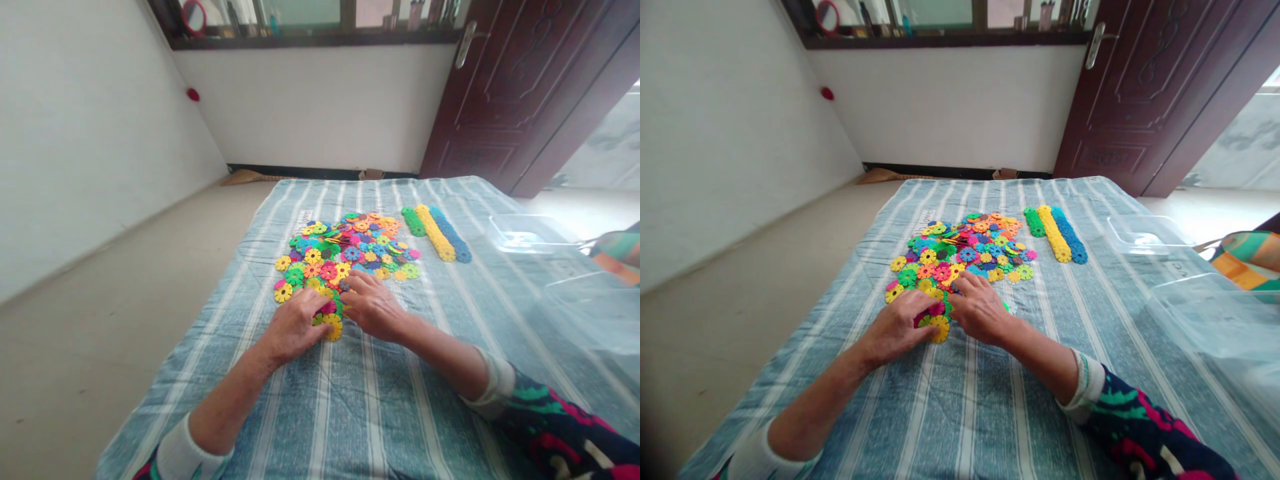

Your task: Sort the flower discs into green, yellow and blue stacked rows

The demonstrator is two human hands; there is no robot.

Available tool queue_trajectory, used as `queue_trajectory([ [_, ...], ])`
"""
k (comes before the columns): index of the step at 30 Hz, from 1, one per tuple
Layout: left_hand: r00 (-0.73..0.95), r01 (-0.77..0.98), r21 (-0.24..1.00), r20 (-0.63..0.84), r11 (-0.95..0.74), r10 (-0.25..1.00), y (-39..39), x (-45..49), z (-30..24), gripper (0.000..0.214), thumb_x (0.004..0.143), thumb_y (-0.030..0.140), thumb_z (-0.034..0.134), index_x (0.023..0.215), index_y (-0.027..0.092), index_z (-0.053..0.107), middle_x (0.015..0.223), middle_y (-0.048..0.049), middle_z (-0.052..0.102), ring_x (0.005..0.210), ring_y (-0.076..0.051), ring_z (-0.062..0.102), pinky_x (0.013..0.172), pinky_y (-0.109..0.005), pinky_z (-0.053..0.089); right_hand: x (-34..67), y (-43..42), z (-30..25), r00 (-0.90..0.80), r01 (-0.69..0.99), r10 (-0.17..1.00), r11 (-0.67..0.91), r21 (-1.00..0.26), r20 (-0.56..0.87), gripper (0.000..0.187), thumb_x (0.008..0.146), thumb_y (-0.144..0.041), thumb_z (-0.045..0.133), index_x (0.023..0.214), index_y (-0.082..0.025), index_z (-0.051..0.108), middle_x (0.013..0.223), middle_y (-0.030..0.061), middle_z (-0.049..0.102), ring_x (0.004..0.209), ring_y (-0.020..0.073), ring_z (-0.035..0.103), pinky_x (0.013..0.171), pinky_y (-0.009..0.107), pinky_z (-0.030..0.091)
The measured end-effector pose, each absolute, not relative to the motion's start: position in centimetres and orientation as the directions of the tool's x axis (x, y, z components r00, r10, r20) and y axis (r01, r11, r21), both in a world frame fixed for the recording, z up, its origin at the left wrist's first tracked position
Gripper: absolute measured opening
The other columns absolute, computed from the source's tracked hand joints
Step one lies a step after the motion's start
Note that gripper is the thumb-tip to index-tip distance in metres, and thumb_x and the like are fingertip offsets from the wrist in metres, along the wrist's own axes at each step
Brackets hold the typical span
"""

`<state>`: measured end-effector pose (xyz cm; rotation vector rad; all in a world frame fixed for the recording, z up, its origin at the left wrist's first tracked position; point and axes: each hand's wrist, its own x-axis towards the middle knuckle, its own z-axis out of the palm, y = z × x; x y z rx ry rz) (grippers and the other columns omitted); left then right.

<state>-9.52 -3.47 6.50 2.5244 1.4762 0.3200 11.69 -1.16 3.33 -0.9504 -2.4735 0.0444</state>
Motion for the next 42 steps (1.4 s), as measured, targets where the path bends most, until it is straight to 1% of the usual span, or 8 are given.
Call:
queue_trajectory([
  [7,0.485,0.784,0.339,0.188,-0.520,0.854,-3.5,-9.7,5.9,0.026,0.078,0.021,0.071,0.103,0.021,0.065,0.097,-0.0043,0.068,0.095,-0.023,0.060,0.084,-0.035,0.048,10.3,-1.1,3.0,-0.627,0.630,0.691,0.721,-0.288,0.359,0.009,0.084,-0.024,0.070,0.092,-0.020,0.071,0.115,0.0102,0.058,0.123,0.0277,0.041,0.096,0.042,0.040],
  [12,0.511,0.738,0.383,0.220,-0.555,0.831,-3.5,-9.3,5.7,0.029,0.076,0.011,0.067,0.103,0.020,0.065,0.100,-0.0044,0.069,0.098,-0.022,0.061,0.087,-0.035,0.050,10.1,-1.1,2.8,-0.569,0.680,0.751,0.659,-0.321,0.336,0.009,0.087,-0.029,0.069,0.089,-0.020,0.071,0.116,0.0097,0.059,0.123,0.0280,0.040,0.099,0.044,0.038],
  [23,0.463,0.730,0.440,0.242,-0.522,0.852,-3.7,-9.4,5.2,0.040,0.073,0.012,0.066,0.112,0.020,0.063,0.108,-0.0058,0.070,0.104,-0.023,0.064,0.093,-0.036,0.052,10.0,-0.7,2.7,-0.538,0.684,0.780,0.626,-0.375,0.321,0.006,0.083,-0.025,0.071,0.088,-0.022,0.074,0.120,0.0084,0.059,0.127,0.0279,0.039,0.103,0.044,0.035],
  [28,0.489,0.691,0.468,0.258,-0.551,0.833,-4.0,-9.3,4.8,0.039,0.076,0.012,0.065,0.114,0.020,0.063,0.112,-0.0058,0.071,0.103,-0.022,0.066,0.094,-0.034,0.052,11.4,-0.1,3.1,-0.421,0.782,0.834,0.533,-0.322,0.358,0.015,0.087,-0.018,0.061,0.078,-0.019,0.072,0.118,0.0112,0.062,0.127,0.0309,0.041,0.102,0.048,0.036],
  [31,0.472,0.715,0.451,0.253,-0.534,0.845,-4.0,-9.4,4.7,0.035,0.076,0.015,0.067,0.112,0.018,0.064,0.107,-0.0073,0.072,0.099,-0.023,0.067,0.090,-0.035,0.053,11.9,-0.3,3.6,-0.358,0.827,0.839,0.489,-0.279,0.409,0.013,0.088,-0.017,0.059,0.087,-0.018,0.072,0.120,0.0141,0.061,0.129,0.0326,0.039,0.104,0.050,0.033],
  [34,0.441,0.756,0.425,0.230,-0.497,0.867,-3.9,-9.4,5.0,0.035,0.075,0.018,0.070,0.110,0.016,0.064,0.103,-0.0077,0.073,0.094,-0.024,0.067,0.085,-0.036,0.054,11.4,-0.8,3.5,-0.424,0.790,0.802,0.555,-0.261,0.421,0.014,0.086,-0.022,0.065,0.098,-0.020,0.072,0.119,0.0127,0.060,0.130,0.0324,0.037,0.104,0.048,0.034],
  [38,0.440,0.778,0.405,0.194,-0.480,0.877,-4.0,-9.3,5.4,0.035,0.073,0.016,0.071,0.107,0.018,0.064,0.099,-0.0056,0.072,0.093,-0.023,0.066,0.083,-0.035,0.053,10.0,-1.2,2.9,-0.544,0.714,0.751,0.649,-0.263,0.374,0.012,0.086,-0.032,0.069,0.085,-0.021,0.071,0.111,0.0103,0.061,0.126,0.0305,0.040,0.100,0.045,0.037],
  [42,0.430,0.786,0.406,0.182,-0.466,0.884,-4.1,-9.2,5.4,0.035,0.072,0.015,0.072,0.106,0.018,0.064,0.099,-0.0053,0.072,0.093,-0.023,0.066,0.083,-0.034,0.053,9.4,-1.2,2.6,-0.547,0.704,0.755,0.648,-0.290,0.361,0.013,0.083,-0.031,0.072,0.081,-0.018,0.070,0.111,0.0119,0.061,0.124,0.0310,0.040,0.099,0.047,0.037],
])
